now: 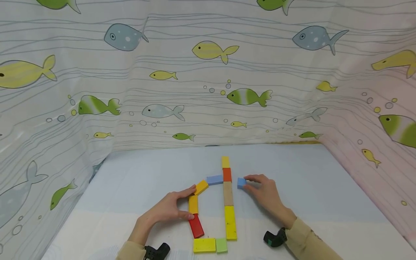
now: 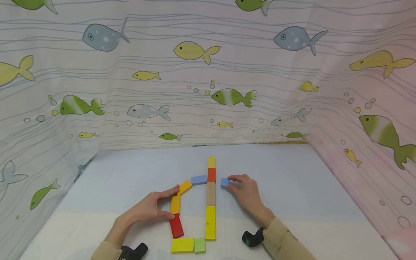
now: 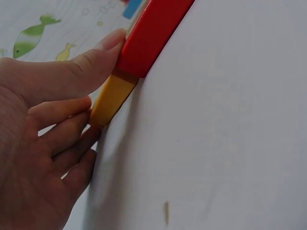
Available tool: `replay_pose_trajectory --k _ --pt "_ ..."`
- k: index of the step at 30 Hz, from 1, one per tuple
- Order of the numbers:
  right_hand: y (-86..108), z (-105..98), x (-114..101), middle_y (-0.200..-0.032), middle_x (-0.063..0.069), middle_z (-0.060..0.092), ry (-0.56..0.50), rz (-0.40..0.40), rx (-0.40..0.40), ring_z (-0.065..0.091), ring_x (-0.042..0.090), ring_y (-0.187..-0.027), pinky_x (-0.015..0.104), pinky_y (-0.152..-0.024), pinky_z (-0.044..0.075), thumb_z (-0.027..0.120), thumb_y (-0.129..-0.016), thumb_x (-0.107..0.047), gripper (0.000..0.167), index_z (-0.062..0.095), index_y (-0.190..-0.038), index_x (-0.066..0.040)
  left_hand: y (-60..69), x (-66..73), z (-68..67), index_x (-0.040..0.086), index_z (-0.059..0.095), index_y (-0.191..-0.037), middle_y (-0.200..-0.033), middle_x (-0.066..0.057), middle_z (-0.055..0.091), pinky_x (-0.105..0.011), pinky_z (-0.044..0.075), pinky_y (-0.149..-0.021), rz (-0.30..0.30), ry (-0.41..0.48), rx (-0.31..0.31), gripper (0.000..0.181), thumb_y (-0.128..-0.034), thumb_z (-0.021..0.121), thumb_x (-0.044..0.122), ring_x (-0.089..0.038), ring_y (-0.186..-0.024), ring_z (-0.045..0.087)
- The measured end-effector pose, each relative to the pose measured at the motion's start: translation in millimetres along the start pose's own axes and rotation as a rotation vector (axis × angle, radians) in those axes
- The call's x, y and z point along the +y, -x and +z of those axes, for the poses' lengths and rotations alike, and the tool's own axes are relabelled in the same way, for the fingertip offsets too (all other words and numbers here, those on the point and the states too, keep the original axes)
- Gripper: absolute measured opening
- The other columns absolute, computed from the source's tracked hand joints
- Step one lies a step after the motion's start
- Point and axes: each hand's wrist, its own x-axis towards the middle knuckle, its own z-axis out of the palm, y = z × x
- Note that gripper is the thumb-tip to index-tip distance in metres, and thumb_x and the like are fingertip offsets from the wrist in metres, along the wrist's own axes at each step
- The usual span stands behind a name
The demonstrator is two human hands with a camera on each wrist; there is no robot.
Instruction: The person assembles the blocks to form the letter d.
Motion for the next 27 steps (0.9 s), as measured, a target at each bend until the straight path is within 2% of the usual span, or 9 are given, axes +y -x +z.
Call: replay_pose_trajectory --k 10,20,27 --pt "6.8 -19.5 -10.1 -0.107 -0.002 0.075 -0.022 -0.061 -0.004 0.069 0.02 -0.102 0.047 -0.089 0.057 0.083 -0.081 -0.013 0.033 0.075 -0.113 -0.014 -0.2 3.4 0.3 0.019 0.042 -0.153 -0.16 0.002 0.038 -0.066 0.027 -0.116 -0.004 -0.013 0.004 0.087 -0.0791 0.084 0.037 -0.033 -0.148 0.033" --pt "17.5 -26.6 -17.3 -0.103 -0.008 0.075 0.007 -0.117 -0.021 0.068 0.013 -0.097 0.039 -0.086 0.059 0.086 -0.078 -0.014 0.035 0.076 -0.111 -0.017 -0.3 1.2 1.2 0.02 0.043 -0.153 -0.159 0.003 0.039 -0.066 0.028 -0.115 -0.003 -0.024 0.008 0.087 -0.0785 0.084 0.037 -0.033 -0.147 0.034" --pt "26.6 -31.1 -25.3 -0.101 -0.012 0.074 0.001 -0.13 -0.046 0.067 0.009 -0.095 0.037 -0.087 0.059 0.087 -0.075 -0.014 0.037 0.077 -0.11 -0.021 0.2 2.4 1.0 0.02 0.043 -0.153 -0.159 0.004 0.039 -0.066 0.028 -0.115 -0.01 -0.018 0.01 0.087 -0.0786 0.084 0.037 -0.033 -0.147 0.034"
